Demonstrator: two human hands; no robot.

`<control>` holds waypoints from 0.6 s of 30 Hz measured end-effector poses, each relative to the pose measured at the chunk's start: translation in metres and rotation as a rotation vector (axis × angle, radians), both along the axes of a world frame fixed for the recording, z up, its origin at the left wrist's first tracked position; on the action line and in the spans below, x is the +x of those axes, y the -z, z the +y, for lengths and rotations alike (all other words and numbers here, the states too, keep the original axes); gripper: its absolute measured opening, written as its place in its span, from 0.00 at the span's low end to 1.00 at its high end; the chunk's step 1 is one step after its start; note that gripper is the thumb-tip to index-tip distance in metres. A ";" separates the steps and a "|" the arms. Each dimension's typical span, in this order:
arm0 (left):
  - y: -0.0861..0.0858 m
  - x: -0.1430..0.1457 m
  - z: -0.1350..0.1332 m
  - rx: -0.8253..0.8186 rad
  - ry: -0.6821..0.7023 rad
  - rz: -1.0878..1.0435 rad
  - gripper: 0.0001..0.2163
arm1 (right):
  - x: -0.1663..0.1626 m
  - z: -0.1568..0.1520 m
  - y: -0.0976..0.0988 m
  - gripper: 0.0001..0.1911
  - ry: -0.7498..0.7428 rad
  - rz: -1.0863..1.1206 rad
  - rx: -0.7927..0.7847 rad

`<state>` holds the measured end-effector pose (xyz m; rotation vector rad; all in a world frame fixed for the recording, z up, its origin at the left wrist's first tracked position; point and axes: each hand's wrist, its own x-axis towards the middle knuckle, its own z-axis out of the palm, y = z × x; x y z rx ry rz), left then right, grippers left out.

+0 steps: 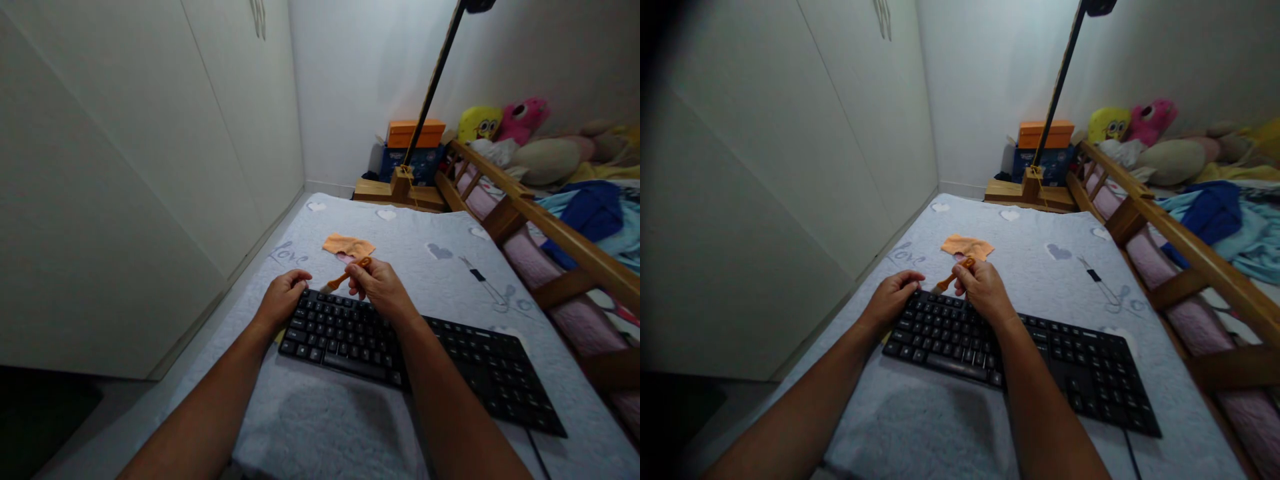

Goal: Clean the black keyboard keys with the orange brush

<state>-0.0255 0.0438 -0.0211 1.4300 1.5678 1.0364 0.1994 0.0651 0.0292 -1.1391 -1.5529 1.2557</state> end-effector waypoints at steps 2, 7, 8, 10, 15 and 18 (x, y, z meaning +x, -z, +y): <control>0.000 0.000 0.000 0.008 0.004 0.003 0.14 | -0.002 0.000 0.002 0.16 -0.007 -0.022 0.007; 0.000 0.000 0.000 0.010 0.013 0.015 0.15 | -0.007 -0.002 -0.001 0.11 -0.011 -0.063 0.027; 0.001 0.000 0.000 0.011 0.012 0.021 0.15 | -0.008 -0.003 -0.002 0.11 -0.015 -0.069 0.026; 0.001 0.000 0.001 0.021 0.008 0.031 0.15 | -0.009 -0.004 -0.002 0.11 -0.021 -0.081 -0.002; 0.003 -0.002 0.001 0.021 0.005 0.034 0.15 | -0.005 -0.004 -0.004 0.12 -0.016 -0.139 -0.025; 0.003 -0.002 0.001 0.014 0.007 0.031 0.15 | 0.001 -0.003 -0.009 0.12 -0.012 -0.198 -0.016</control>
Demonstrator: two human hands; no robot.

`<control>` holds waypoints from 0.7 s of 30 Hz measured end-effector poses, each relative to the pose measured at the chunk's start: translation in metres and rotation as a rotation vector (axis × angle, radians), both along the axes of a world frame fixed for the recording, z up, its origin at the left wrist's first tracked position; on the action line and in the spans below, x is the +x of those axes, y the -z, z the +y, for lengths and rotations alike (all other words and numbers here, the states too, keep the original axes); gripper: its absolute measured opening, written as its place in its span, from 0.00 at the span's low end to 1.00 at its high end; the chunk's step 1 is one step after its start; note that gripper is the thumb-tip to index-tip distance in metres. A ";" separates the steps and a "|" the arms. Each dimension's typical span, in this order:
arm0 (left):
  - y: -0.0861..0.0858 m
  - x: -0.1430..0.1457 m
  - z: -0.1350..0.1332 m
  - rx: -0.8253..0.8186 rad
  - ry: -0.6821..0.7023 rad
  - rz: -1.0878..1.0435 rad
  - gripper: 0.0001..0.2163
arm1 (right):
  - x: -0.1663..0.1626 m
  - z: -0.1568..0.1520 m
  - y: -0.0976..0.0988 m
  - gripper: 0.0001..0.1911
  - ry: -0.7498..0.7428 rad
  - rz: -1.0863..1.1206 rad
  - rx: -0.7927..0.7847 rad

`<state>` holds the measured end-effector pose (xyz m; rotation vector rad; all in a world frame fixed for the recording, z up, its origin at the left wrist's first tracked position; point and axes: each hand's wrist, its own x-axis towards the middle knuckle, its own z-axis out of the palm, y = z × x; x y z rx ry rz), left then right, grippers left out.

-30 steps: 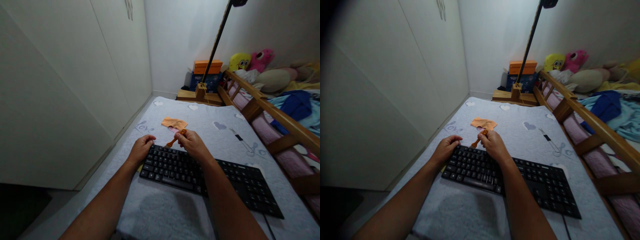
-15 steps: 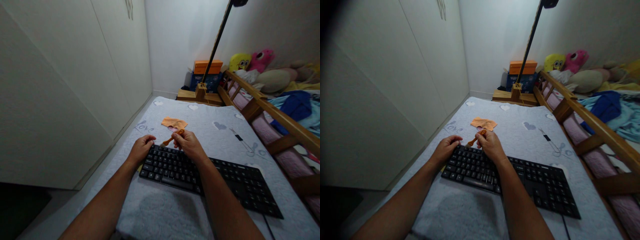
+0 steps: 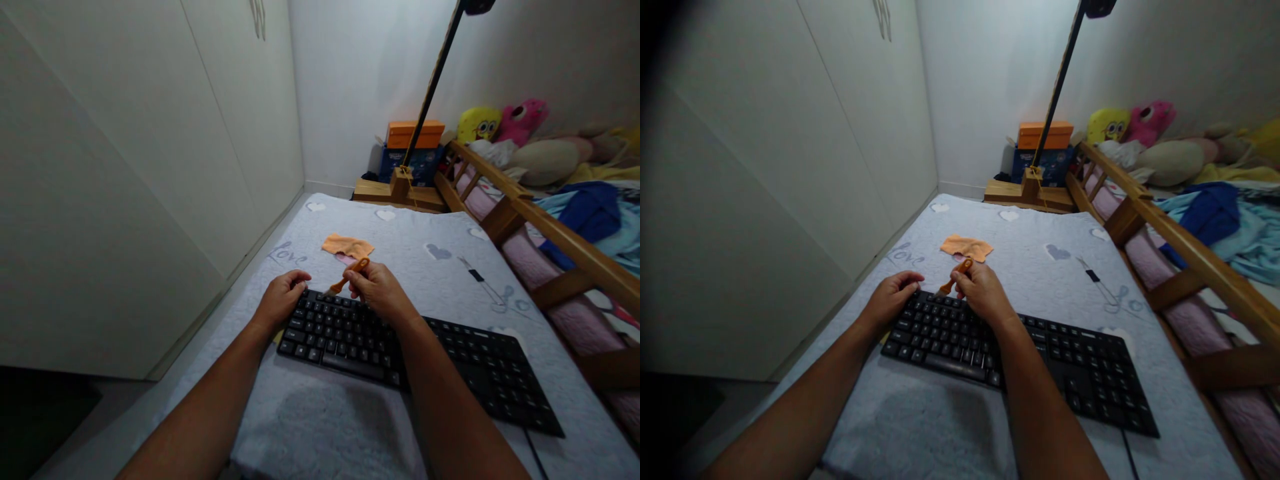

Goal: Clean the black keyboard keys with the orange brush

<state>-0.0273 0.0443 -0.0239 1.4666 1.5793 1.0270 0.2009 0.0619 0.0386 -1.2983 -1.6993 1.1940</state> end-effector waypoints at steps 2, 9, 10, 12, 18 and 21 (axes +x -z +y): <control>0.000 0.000 0.000 0.005 -0.001 0.003 0.15 | 0.004 0.001 -0.004 0.12 0.007 -0.017 0.000; 0.000 0.000 0.000 -0.007 -0.006 0.037 0.15 | 0.000 0.002 0.000 0.11 0.093 0.124 0.025; 0.000 0.000 0.001 -0.005 -0.003 0.039 0.15 | -0.003 0.002 0.003 0.11 0.094 0.137 0.023; 0.000 -0.001 0.001 0.000 0.008 0.039 0.15 | -0.008 0.001 0.008 0.10 0.074 0.140 0.022; -0.004 0.000 0.000 0.001 0.010 0.030 0.15 | -0.007 -0.001 0.002 0.13 0.047 -0.017 0.021; -0.003 0.001 -0.001 0.000 0.002 0.021 0.15 | 0.002 -0.001 -0.007 0.14 0.045 -0.079 -0.003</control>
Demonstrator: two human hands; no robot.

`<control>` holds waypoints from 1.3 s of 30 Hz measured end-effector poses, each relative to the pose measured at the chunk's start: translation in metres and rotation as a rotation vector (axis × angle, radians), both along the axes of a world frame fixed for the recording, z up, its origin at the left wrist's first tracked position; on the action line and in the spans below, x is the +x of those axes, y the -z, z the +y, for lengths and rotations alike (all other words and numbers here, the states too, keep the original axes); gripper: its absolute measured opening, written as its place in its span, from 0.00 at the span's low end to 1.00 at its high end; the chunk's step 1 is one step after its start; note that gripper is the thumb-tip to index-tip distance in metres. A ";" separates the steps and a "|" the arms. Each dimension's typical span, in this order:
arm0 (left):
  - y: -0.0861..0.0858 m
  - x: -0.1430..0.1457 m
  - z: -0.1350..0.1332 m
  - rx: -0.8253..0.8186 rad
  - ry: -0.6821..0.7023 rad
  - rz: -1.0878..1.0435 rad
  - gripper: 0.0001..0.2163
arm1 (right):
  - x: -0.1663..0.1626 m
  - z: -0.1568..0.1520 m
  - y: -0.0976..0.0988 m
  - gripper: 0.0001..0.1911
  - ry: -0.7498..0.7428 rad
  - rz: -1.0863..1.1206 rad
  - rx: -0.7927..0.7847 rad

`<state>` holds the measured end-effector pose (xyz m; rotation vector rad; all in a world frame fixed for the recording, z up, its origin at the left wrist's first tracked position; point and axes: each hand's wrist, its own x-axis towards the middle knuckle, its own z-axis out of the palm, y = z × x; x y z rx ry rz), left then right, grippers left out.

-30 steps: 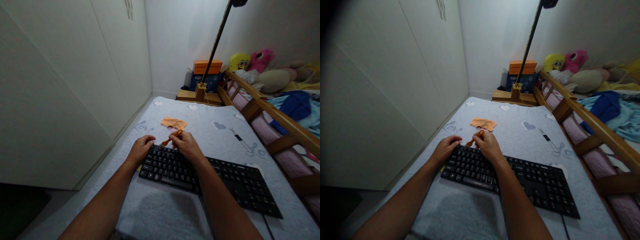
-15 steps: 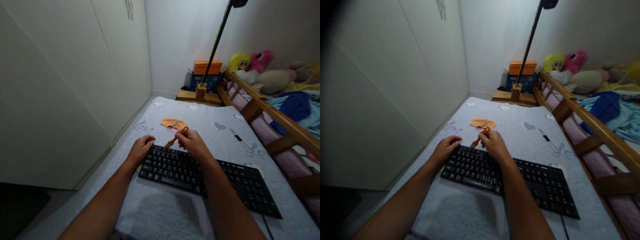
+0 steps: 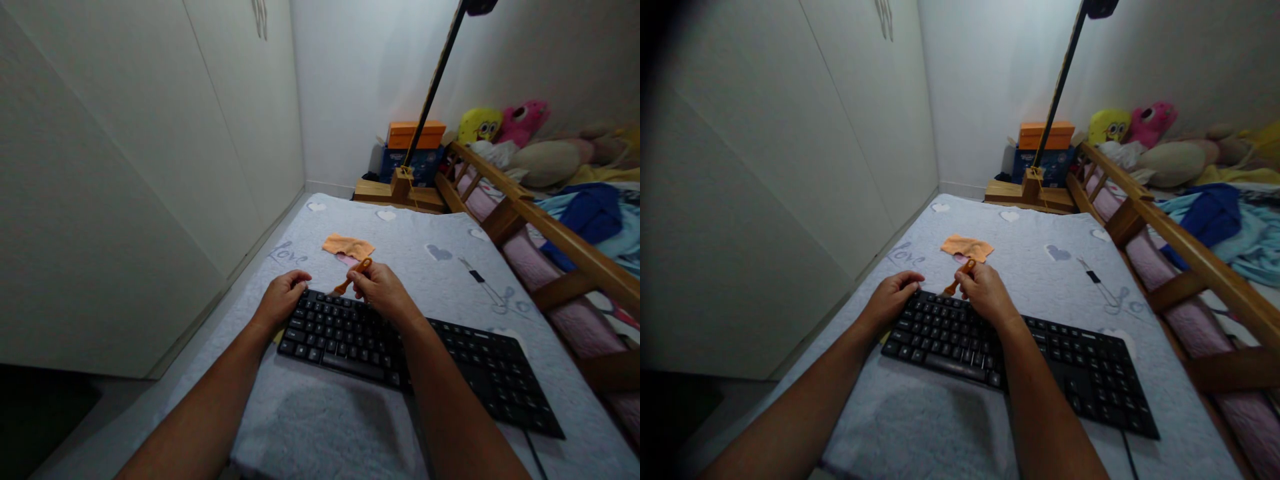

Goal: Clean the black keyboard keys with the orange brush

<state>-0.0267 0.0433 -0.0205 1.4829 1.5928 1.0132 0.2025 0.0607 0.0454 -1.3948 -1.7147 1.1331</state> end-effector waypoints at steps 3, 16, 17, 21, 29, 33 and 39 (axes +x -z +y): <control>0.002 0.000 0.000 0.011 -0.007 0.004 0.15 | 0.011 0.002 -0.006 0.12 0.006 -0.033 -0.012; 0.003 -0.003 0.002 -0.023 0.016 -0.034 0.16 | -0.009 -0.001 0.006 0.10 0.020 0.131 0.021; 0.003 -0.003 0.002 -0.026 0.018 -0.038 0.16 | -0.012 -0.001 0.008 0.10 0.009 0.111 0.019; 0.002 -0.002 0.002 -0.028 0.018 -0.028 0.16 | -0.013 -0.003 0.006 0.12 -0.020 0.010 0.010; 0.003 -0.002 0.002 -0.006 0.013 -0.009 0.15 | 0.015 0.004 -0.007 0.12 -0.018 -0.094 -0.069; 0.006 -0.003 0.002 -0.010 0.011 -0.017 0.15 | 0.029 0.005 -0.011 0.10 0.005 -0.083 -0.097; 0.008 -0.004 0.003 -0.010 0.002 -0.029 0.15 | 0.034 0.007 -0.010 0.10 0.044 0.020 -0.052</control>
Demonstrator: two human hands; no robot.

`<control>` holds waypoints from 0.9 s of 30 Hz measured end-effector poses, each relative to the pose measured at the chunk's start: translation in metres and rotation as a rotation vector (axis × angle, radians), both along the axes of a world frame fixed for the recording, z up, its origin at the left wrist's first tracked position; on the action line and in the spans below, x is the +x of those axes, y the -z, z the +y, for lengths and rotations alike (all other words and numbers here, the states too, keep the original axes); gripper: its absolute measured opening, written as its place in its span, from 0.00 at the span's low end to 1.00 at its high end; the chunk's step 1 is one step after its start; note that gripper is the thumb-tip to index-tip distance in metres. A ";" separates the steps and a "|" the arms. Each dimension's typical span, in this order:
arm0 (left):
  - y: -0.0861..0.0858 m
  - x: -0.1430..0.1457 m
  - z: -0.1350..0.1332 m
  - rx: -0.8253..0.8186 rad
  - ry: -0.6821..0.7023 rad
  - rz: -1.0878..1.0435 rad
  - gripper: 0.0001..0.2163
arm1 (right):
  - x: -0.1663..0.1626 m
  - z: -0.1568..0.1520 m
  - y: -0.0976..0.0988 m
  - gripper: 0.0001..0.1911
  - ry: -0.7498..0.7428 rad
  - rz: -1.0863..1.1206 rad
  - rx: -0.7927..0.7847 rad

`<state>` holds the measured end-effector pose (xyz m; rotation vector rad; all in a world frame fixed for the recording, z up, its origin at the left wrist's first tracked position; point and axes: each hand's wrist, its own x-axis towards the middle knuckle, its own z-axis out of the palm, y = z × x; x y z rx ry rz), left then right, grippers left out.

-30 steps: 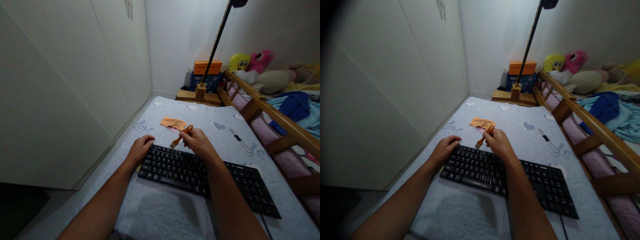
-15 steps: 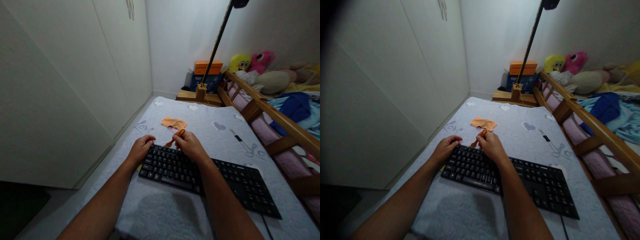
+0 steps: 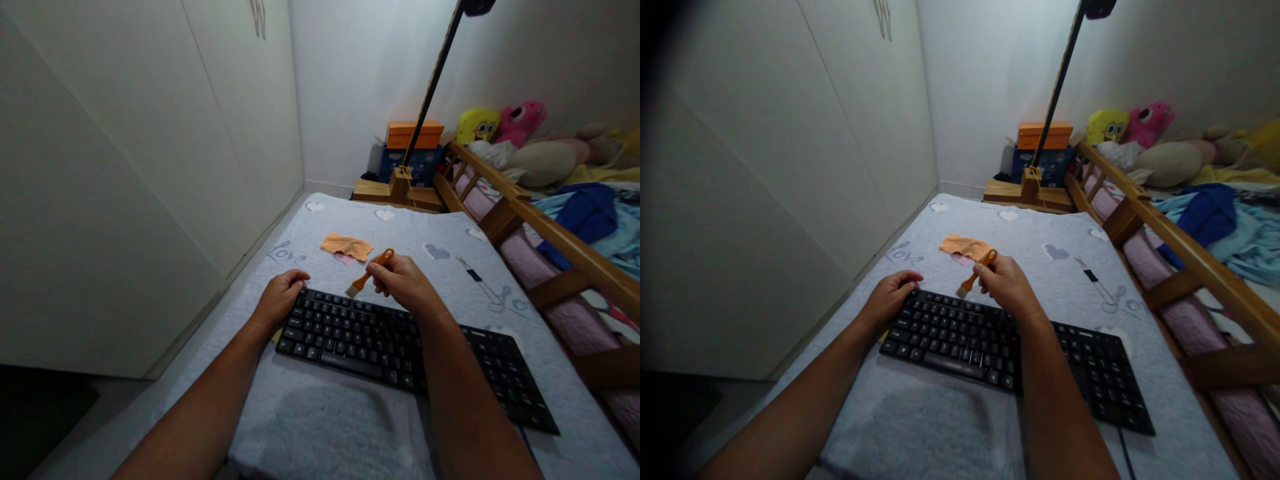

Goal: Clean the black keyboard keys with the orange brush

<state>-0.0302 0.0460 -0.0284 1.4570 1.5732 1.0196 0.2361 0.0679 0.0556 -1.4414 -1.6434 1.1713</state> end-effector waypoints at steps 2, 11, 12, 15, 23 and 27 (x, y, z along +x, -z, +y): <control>0.000 0.000 0.000 0.002 -0.005 0.001 0.15 | -0.006 0.000 0.003 0.10 0.010 0.054 0.011; 0.000 0.000 -0.001 -0.017 -0.008 -0.021 0.16 | -0.004 -0.002 -0.001 0.10 -0.042 -0.091 -0.056; 0.000 0.000 -0.001 -0.019 -0.006 -0.021 0.16 | 0.000 -0.002 -0.003 0.09 -0.035 -0.097 -0.062; 0.000 0.000 0.000 -0.025 0.002 -0.011 0.16 | 0.011 -0.001 -0.007 0.09 -0.012 -0.091 -0.062; -0.001 0.000 -0.001 -0.022 -0.003 0.004 0.15 | 0.008 0.000 0.001 0.10 -0.007 -0.037 -0.084; 0.001 0.000 0.000 -0.028 0.003 -0.022 0.15 | 0.018 0.000 -0.002 0.07 -0.023 -0.039 -0.099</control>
